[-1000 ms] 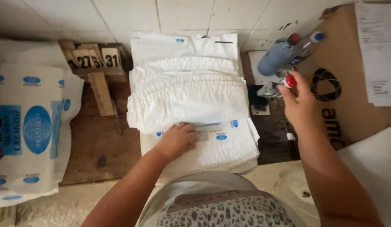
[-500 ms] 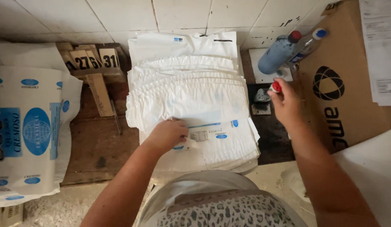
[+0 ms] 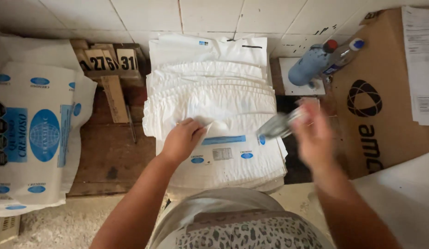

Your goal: Stamping individual plastic bags from a stack using a hand stamp

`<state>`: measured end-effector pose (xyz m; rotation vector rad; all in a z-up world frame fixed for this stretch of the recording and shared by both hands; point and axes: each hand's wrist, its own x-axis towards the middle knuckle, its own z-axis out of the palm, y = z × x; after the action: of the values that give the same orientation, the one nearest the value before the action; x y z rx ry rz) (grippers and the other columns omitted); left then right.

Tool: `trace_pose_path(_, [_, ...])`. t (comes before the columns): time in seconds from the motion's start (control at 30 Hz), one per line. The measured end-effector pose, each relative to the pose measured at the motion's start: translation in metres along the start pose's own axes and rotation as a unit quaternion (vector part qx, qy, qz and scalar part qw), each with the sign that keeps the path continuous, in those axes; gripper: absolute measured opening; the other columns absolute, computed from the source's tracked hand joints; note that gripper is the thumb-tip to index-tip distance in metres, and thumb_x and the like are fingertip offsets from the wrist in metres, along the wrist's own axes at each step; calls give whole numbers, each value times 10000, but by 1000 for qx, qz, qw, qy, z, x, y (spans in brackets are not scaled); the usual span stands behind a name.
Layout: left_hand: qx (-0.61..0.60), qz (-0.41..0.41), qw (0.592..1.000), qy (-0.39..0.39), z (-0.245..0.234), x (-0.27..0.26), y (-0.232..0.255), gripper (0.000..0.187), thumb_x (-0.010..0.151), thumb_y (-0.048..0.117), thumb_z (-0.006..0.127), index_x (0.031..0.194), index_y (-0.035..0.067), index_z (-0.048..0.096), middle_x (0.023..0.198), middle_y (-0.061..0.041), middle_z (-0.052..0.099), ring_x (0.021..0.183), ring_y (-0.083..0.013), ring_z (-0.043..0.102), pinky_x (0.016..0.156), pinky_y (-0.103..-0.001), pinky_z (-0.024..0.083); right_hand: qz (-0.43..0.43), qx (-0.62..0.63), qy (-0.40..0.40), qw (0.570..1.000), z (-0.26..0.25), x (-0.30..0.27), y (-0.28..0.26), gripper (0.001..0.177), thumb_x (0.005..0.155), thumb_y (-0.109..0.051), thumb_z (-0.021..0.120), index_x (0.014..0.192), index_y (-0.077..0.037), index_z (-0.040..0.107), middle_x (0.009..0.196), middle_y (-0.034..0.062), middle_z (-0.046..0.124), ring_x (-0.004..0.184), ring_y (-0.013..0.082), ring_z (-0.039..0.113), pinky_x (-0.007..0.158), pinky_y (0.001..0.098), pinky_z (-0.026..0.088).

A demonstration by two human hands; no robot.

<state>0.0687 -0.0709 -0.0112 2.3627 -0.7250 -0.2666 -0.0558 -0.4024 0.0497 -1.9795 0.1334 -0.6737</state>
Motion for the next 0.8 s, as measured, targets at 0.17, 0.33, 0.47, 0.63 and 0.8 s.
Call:
trace_pose_path(0.17, [-12, -26, 998, 55, 4, 5, -1, 178, 1005, 326, 637, 959, 164, 694, 949, -70, 668, 887, -326, 707, 741, -444, 588, -143, -151, -115, 971, 60, -57, 35, 443, 885, -218, 785, 1300, -97, 691, 1020, 98, 688, 924, 283, 693, 871, 382, 576])
trace_pose_path(0.33, [-226, -23, 971, 79, -64, -32, 86, 104, 978, 251, 694, 1023, 165, 732, 1043, -62, 698, 970, -270, 718, 754, -357, 588, -180, -172, -148, 957, 62, -42, 21, 477, 864, -268, 819, 1302, -128, 692, 958, 57, 676, 894, 264, 679, 849, 375, 563])
trace_pose_path(0.47, [-432, 247, 854, -149, -128, -71, 139, 496, 1074, 583, 403, 1013, 161, 657, 1374, -134, 610, 1346, -325, 592, 1187, -539, 461, 164, -58, -158, 972, 50, -13, 19, 432, 946, -225, 700, 1359, -132, 613, 1232, 85, 662, 1054, 200, 652, 894, 334, 582])
trace_pose_path(0.63, [-401, 232, 864, -199, -121, -85, 140, 292, 1012, 443, 535, 1002, 189, 678, 1281, -86, 648, 1285, -308, 622, 1161, -519, 475, 272, 115, -46, 954, 60, -4, 27, 408, 1025, -211, 650, 1423, -168, 572, 1272, 148, 576, 1056, 242, 632, 917, 389, 583])
trace_pose_path(0.8, [-353, 240, 855, -295, -107, -84, 145, 71, 919, 235, 736, 986, 232, 711, 1142, -15, 703, 1193, -282, 666, 1122, -489, 496, 320, 239, 1, 917, 59, 5, 58, 343, 1065, -208, 614, 1402, -178, 556, 1147, 45, 554, 933, 210, 685, 857, 457, 647])
